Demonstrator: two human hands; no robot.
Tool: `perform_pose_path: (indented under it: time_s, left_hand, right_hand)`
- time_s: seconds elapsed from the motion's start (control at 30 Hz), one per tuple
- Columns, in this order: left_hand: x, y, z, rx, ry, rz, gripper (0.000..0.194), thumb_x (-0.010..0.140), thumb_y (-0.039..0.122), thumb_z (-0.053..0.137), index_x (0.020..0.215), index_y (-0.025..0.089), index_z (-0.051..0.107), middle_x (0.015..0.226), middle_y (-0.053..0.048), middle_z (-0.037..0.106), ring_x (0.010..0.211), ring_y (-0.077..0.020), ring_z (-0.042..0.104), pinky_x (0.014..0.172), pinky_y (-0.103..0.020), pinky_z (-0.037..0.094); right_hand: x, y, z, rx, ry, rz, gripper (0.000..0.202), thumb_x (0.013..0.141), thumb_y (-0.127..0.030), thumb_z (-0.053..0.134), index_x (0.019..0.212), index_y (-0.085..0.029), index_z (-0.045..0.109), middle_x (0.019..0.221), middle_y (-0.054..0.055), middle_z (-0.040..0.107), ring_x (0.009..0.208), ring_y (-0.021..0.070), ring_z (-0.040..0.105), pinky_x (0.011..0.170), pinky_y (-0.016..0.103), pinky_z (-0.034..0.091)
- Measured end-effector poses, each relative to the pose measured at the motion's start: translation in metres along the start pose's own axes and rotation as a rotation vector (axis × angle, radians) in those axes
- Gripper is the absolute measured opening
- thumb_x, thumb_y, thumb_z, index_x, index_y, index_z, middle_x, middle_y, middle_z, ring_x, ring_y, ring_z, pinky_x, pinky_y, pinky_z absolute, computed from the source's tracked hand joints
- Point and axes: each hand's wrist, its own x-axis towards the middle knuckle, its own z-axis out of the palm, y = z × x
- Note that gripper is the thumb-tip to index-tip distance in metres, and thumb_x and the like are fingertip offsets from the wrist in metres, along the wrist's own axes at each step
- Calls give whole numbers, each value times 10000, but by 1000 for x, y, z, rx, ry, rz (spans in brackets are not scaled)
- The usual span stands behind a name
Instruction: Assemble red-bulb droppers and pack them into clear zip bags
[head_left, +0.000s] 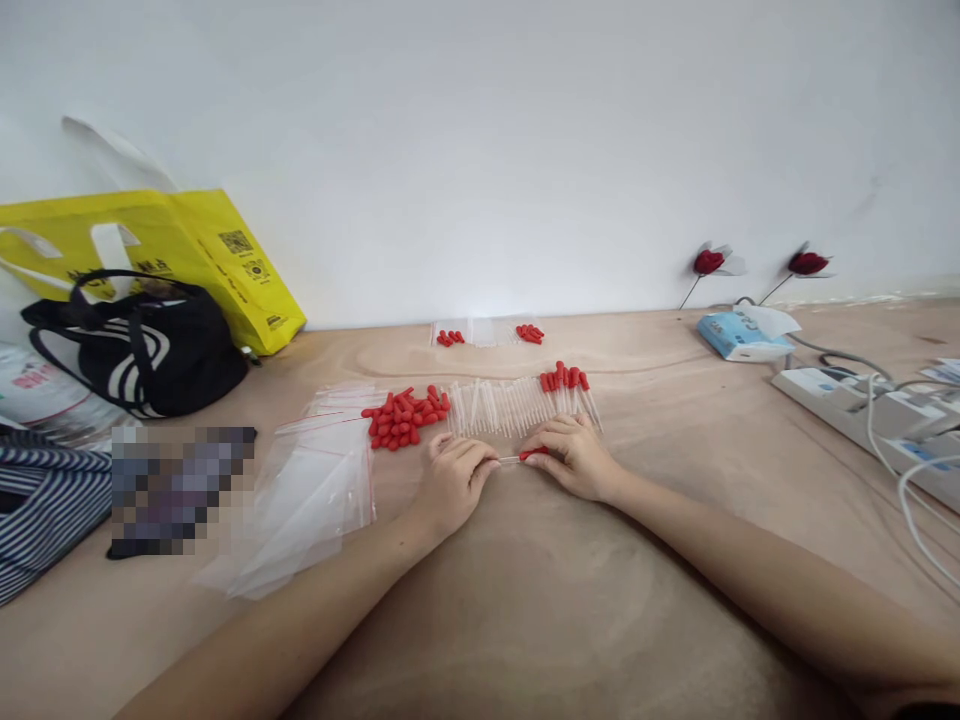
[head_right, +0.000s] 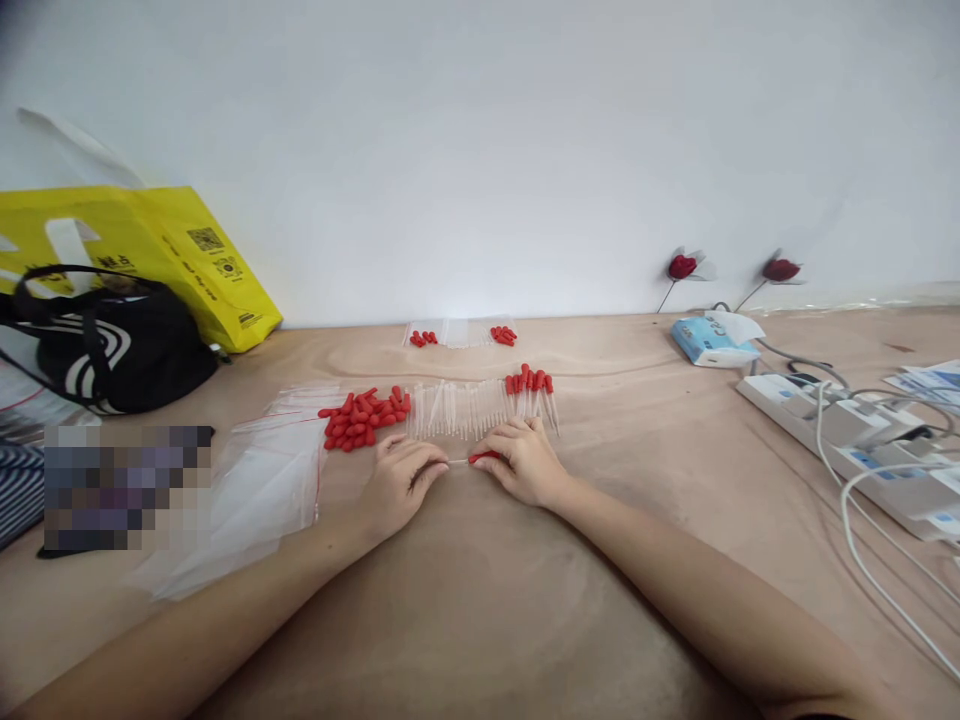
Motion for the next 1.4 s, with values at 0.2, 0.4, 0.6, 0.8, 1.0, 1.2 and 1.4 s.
perform_pose_path:
  time_s: [0.2,0.4,0.6,0.8,1.0,1.2,1.4]
  left_hand:
    - [-1,0,-1,-23,7,-1,133,847,241,455,810,228,582,797,13,670,776,-151,586,880,-366,243]
    - [-1,-1,0,-36,50,-1,148,857,252,441,805,224,577,794,21,671,761,-139,591,897,-363,218]
    - [0,-1,0,-53,76,29,137,853,246,462,818,228,594,787,25,675,746,-130,596,866,-342,236]
    - [-1,-4,3,-76,134,111,132,841,252,492,798,226,615,751,29,676,697,-117,597,817,-322,260]
    - [-2,-4,5,-67,171,195,146,850,229,476,797,212,611,713,30,665,647,-104,583,758,-313,272]
    - [-4,-3,3,2,156,235,153,851,223,476,784,215,613,682,34,662,628,-108,562,738,-327,256]
    - [-5,1,3,27,186,247,136,840,202,489,784,204,613,673,36,660,604,-103,548,739,-328,260]
  right_hand:
    - [0,-1,0,93,-23,-7,159,830,-340,476,851,-235,593,828,6,642,803,152,512,754,325,246]
    - [0,-2,0,194,-18,21,154,835,-327,467,841,-232,588,806,3,639,785,153,510,779,342,241]
    - [1,-6,-2,237,-29,11,180,839,-338,463,840,-218,597,800,10,639,785,150,512,787,344,251]
    - [2,-5,0,260,-33,-47,200,831,-355,481,806,-217,623,755,2,644,774,141,528,796,343,249]
    - [0,-5,4,274,62,-117,188,822,-338,502,760,-199,613,699,-2,645,714,129,520,769,332,266]
    - [-2,-3,7,202,99,-215,136,800,-312,537,768,-203,611,667,-6,628,689,124,521,756,332,260]
    - [-1,-4,8,177,131,-245,123,797,-292,539,755,-189,592,674,-12,626,661,106,518,755,319,264]
